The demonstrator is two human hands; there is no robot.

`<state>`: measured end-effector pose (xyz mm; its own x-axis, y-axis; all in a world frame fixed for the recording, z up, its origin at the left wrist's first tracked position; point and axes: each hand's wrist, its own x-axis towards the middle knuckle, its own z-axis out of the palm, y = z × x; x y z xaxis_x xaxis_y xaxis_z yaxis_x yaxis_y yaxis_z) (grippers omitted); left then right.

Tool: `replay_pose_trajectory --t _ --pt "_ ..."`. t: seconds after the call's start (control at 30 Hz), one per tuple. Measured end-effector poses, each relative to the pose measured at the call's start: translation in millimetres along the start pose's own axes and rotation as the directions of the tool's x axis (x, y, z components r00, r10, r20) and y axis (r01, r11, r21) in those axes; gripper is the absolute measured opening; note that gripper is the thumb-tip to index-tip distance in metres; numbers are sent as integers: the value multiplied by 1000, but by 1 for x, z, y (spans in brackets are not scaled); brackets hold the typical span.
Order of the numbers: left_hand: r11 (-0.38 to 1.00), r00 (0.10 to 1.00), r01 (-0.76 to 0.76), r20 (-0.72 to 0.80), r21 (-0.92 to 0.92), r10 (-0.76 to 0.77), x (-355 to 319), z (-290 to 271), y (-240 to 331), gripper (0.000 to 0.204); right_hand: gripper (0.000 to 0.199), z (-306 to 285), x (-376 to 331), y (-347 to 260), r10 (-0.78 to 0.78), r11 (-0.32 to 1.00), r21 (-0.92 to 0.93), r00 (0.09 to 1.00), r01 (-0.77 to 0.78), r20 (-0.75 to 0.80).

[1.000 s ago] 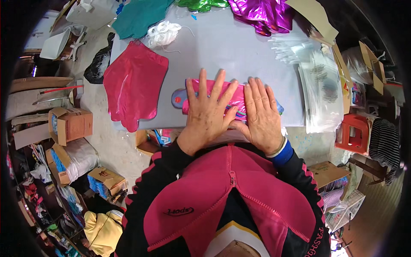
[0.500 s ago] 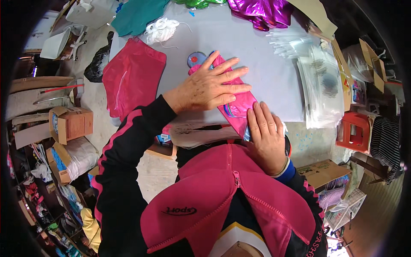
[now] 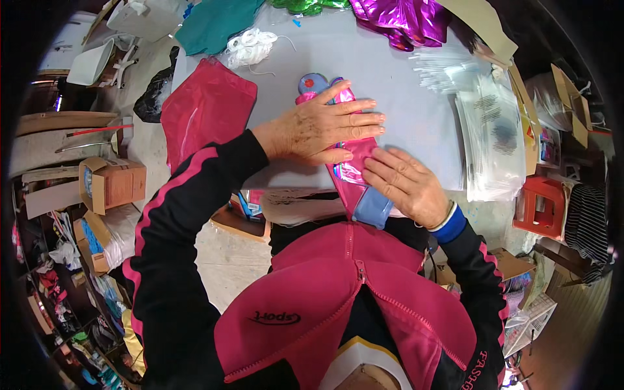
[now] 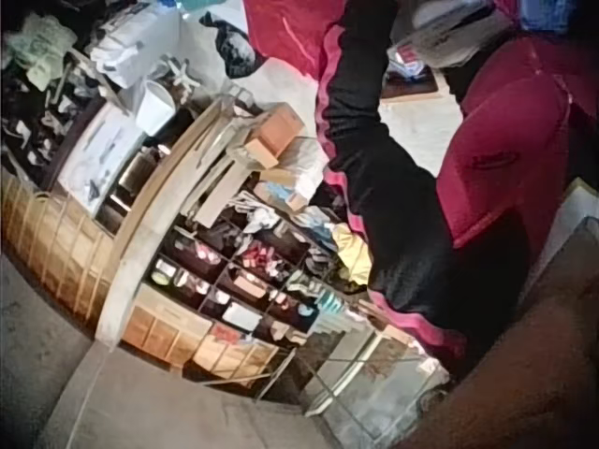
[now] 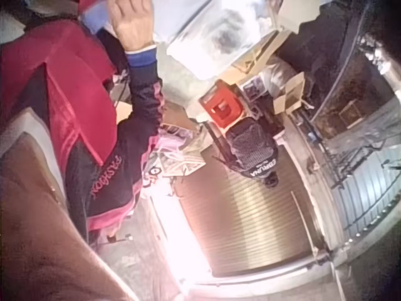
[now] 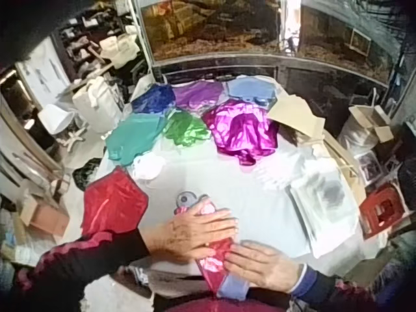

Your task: The person stacks foil balloons together on a table and folds the stack into a compact rectangle by hand.

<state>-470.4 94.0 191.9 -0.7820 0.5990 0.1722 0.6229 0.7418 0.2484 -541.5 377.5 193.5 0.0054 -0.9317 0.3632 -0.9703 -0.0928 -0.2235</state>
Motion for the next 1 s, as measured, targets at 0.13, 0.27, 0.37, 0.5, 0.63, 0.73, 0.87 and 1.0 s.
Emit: replay_pose_trajectory --t 0.13,0.27,0.37,0.5,0.63,0.73,0.87,1.0 --pt "994 994 -106 4 6 106 3 -1 -15 67 52 8 19 -1 -66 995 69 998 67 -13" --pt "988 988 -155 -5 0 155 4 -3 -23 65 53 11 34 2 -50 980 191 999 49 1" --pt "986 987 -162 -1 -24 162 4 -6 -24 65 53 19 32 8 -54 969 241 999 53 -2" --pt "984 984 -176 -20 -2 176 4 -6 -24 64 55 18 33 2 -54 982 180 998 56 -16" --pt "988 987 -150 -56 23 151 0 -3 -20 62 58 18 35 3 -35 973 230 999 30 17" --pt "994 997 -51 -46 101 56 -9 2 -7 59 58 18 35 1 -29 979 203 1000 27 8" --pt "990 993 115 -26 82 -113 -29 8 18 58 57 19 35 0 -10 977 213 1000 9 6" --pt "962 960 264 -115 64 -256 -42 11 45 55 52 17 37 1 22 972 235 1000 -26 18"
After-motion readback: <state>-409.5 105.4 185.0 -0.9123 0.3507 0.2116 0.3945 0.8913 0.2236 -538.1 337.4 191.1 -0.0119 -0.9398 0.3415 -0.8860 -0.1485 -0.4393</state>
